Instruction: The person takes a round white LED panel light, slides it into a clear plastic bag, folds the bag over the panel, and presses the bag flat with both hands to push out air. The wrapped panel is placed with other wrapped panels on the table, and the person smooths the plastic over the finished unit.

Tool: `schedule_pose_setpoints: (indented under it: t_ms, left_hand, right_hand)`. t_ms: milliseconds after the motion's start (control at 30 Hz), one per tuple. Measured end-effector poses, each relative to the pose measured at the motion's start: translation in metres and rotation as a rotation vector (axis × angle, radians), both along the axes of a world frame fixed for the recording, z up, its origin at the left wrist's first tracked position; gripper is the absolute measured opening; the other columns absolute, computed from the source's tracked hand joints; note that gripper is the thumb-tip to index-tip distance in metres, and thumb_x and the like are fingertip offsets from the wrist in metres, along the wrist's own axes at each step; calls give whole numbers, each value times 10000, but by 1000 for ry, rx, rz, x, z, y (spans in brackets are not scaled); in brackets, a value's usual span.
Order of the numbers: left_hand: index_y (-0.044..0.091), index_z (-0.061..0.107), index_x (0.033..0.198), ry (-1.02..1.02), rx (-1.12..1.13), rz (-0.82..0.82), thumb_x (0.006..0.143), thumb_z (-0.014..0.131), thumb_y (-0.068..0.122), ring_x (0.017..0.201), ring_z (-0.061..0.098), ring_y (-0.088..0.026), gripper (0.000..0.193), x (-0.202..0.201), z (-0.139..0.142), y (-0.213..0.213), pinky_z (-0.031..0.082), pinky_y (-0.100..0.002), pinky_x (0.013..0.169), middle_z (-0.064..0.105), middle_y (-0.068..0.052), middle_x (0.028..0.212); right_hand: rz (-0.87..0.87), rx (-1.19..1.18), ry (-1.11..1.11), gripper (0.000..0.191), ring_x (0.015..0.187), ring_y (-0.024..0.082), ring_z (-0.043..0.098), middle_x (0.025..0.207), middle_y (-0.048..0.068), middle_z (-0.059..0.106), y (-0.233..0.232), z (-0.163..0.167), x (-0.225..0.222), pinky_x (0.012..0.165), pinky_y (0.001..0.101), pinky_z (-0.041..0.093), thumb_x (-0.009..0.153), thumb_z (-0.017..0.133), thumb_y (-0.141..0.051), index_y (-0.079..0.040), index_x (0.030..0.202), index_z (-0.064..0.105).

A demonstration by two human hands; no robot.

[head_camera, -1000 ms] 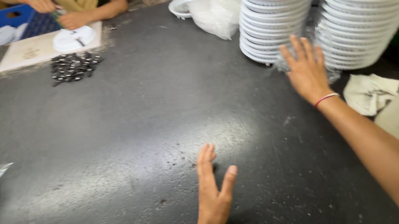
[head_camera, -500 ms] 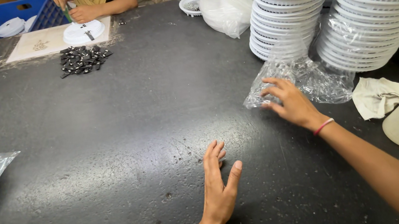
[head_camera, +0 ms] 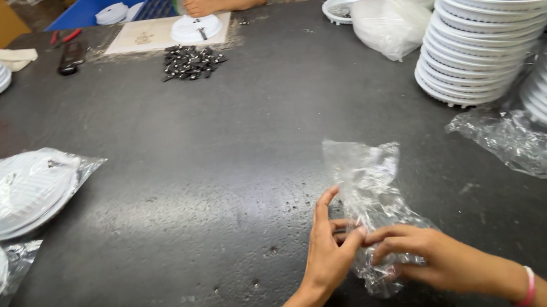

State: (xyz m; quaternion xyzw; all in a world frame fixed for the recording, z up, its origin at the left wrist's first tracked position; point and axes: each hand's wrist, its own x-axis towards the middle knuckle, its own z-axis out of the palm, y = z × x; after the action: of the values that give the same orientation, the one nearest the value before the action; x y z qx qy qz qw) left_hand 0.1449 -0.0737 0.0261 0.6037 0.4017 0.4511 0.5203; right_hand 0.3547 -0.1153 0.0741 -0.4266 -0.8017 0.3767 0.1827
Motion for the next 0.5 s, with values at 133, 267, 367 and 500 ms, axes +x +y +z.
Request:
schedule_pose_setpoints:
  t_ms: [133,267,367,500]
  left_hand:
    - [77,383,1433,1,-85,13,893,638,63,863,650,-147,597,1,-7,4,564,-293,741,639,-172,1102]
    - [44,397,1315,-47,-48,122,889,656,61,831,632,-134,499,6,-14,9,551,-303,686,562,-161,1147]
    - [28,402,1301,-50,-30,133,900,654,61,791,605,-144,475,8,-17,12,540,-299,704,557,-208,1207]
    - [4,402,1273,-20,98,124,883,654,39,839,620,-146,467,7,-18,15,556,-308,761,455,-145,1488]
  right_hand:
    - [-37,17,122,553,1334,233,576,1440,59,611,19,6,34,1111,398,469,829,770,-194,-119,1354,612]
    - [-610,615,-104,557,1373,261,522,1428,96,586,61,13,113,1143,433,435,847,761,-324,-73,1325,626]
    - [-964,935,-512,623,1370,278,512,1442,119,568,80,7,179,1161,449,431,854,786,-380,-53,1354,608]
    - [-1051,776,-665,616,1349,295,520,1438,130,565,102,-13,237,1136,453,438,881,766,-421,-57,1354,612]
